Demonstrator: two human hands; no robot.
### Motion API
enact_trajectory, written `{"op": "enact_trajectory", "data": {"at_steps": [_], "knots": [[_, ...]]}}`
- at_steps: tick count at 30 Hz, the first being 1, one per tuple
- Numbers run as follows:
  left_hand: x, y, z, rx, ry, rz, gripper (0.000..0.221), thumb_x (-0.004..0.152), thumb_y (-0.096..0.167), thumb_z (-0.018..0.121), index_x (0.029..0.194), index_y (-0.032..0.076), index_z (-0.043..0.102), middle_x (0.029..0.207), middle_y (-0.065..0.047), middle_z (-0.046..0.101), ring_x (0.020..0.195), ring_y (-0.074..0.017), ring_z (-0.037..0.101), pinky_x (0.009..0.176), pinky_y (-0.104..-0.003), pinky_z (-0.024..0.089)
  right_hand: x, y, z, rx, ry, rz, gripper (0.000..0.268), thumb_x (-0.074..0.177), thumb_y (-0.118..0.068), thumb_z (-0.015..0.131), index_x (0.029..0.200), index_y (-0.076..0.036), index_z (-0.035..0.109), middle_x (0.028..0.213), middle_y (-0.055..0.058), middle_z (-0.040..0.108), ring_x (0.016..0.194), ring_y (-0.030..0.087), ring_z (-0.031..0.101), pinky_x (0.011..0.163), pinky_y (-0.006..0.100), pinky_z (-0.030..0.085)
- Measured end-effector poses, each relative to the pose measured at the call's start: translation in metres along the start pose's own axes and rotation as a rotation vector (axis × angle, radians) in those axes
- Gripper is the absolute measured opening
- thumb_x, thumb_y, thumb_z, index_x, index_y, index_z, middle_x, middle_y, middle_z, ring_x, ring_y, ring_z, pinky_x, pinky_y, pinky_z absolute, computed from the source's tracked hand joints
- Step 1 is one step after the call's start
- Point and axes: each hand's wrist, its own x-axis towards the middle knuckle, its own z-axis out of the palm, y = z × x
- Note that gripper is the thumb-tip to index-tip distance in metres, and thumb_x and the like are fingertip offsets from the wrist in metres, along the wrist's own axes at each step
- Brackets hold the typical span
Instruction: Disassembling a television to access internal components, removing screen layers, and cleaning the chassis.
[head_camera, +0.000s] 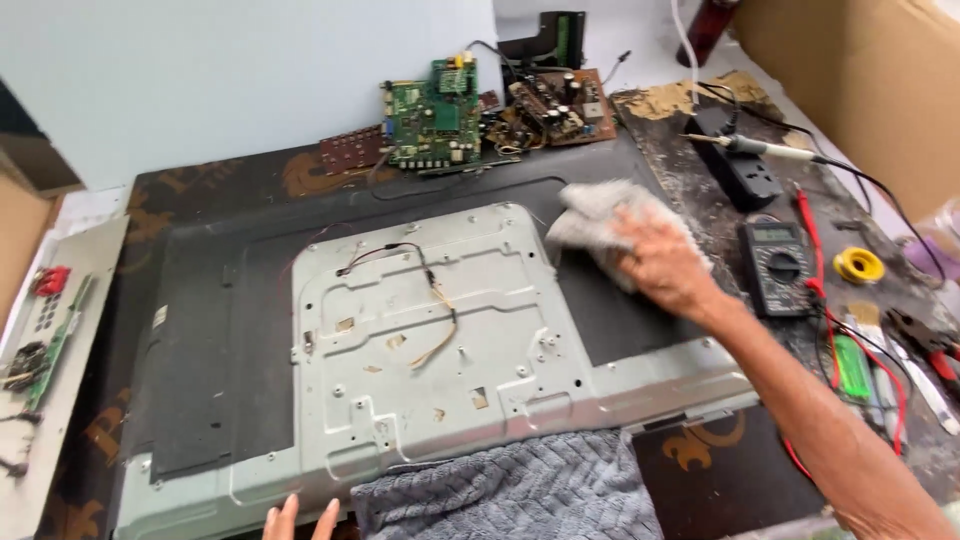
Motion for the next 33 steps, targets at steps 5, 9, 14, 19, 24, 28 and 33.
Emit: {"op": "enact_trajectory", "data": {"at_steps": [5, 9, 14, 19, 24, 28, 33], "knots": [[0.027, 0.021, -0.053, -0.005, -0.054, 0.011, 0.043, 0.096, 0.036, 0.045, 0.133, 0.031, 0.066, 0.153, -0.008, 0.052, 0.145, -0.0364, 0.053, 0.116, -0.050, 0.046, 0.036, 0.039, 0.017, 0.017, 0.124, 0.139, 0.059, 0.073, -0.008, 0.061, 0.130, -0.013, 0.069, 0.135, 0.011, 0.070, 0.126, 0.033, 0.060, 0.110, 0.042, 0.036], [0.040, 0.042, -0.060, 0.143, 0.109, 0.048, 0.039, 0.107, 0.035, 0.037, 0.129, 0.032, 0.068, 0.145, -0.006, 0.063, 0.135, -0.0282, 0.060, 0.107, -0.040, 0.048, 0.120, 0.009, -0.020, 0.093, 0.144, 0.204, 0.046, 0.085, -0.012, 0.069, 0.131, -0.007, 0.074, 0.122, 0.019, 0.074, 0.112, 0.036, 0.069, 0.099, 0.041, 0.048], [0.038, 0.041, -0.050, 0.151, 0.161, 0.094, 0.038, 0.108, 0.040, 0.036, 0.129, 0.032, 0.067, 0.138, -0.009, 0.065, 0.129, -0.0331, 0.063, 0.102, -0.042, 0.051, 0.263, -0.197, -0.079, 0.658, 0.025, 0.155, 0.037, 0.095, -0.021, 0.071, 0.131, -0.013, 0.069, 0.117, 0.000, 0.070, 0.075, 0.012, 0.061, 0.060, 0.030, 0.054], [0.029, 0.034, -0.022, 0.146, 0.321, 0.051, 0.033, 0.103, 0.056, 0.046, 0.117, 0.037, 0.068, 0.129, -0.004, 0.069, 0.120, -0.0302, 0.066, 0.092, -0.041, 0.053, 0.378, -0.326, 0.046, 0.637, -0.029, -0.230, 0.035, 0.088, -0.032, 0.072, 0.120, -0.017, 0.071, 0.114, 0.010, 0.070, 0.101, 0.027, 0.067, 0.085, 0.036, 0.047], [0.002, 0.029, 0.002, 0.121, 0.165, -0.014, 0.034, 0.103, 0.056, 0.043, 0.127, 0.041, 0.063, 0.139, -0.001, 0.063, 0.127, -0.0313, 0.061, 0.091, -0.044, 0.054, 0.376, -0.427, 0.123, 0.209, -0.354, -0.452, 0.050, 0.099, -0.046, 0.049, 0.139, -0.017, 0.058, 0.142, 0.016, 0.059, 0.129, 0.037, 0.051, 0.104, 0.045, 0.035], [0.020, 0.038, -0.002, 0.037, 0.076, -0.140, 0.023, 0.095, 0.052, 0.053, 0.102, 0.040, 0.071, 0.119, 0.001, 0.069, 0.108, -0.0349, 0.068, 0.086, -0.050, 0.055, 0.291, -0.490, 0.066, 0.594, -0.428, -1.017, 0.052, 0.097, -0.027, 0.067, 0.147, -0.022, 0.052, 0.156, 0.010, 0.045, 0.148, 0.034, 0.034, 0.120, 0.060, 0.023], [0.029, 0.050, -0.024, 0.075, 0.271, -0.064, 0.022, 0.108, 0.039, 0.046, 0.121, 0.031, 0.062, 0.132, -0.003, 0.067, 0.124, -0.0320, 0.065, 0.100, -0.045, 0.056, 0.397, -0.439, 0.166, 0.321, -0.172, -0.826, 0.048, 0.099, -0.018, 0.051, 0.145, -0.007, 0.057, 0.156, 0.016, 0.051, 0.146, 0.036, 0.042, 0.119, 0.050, 0.030]]}}
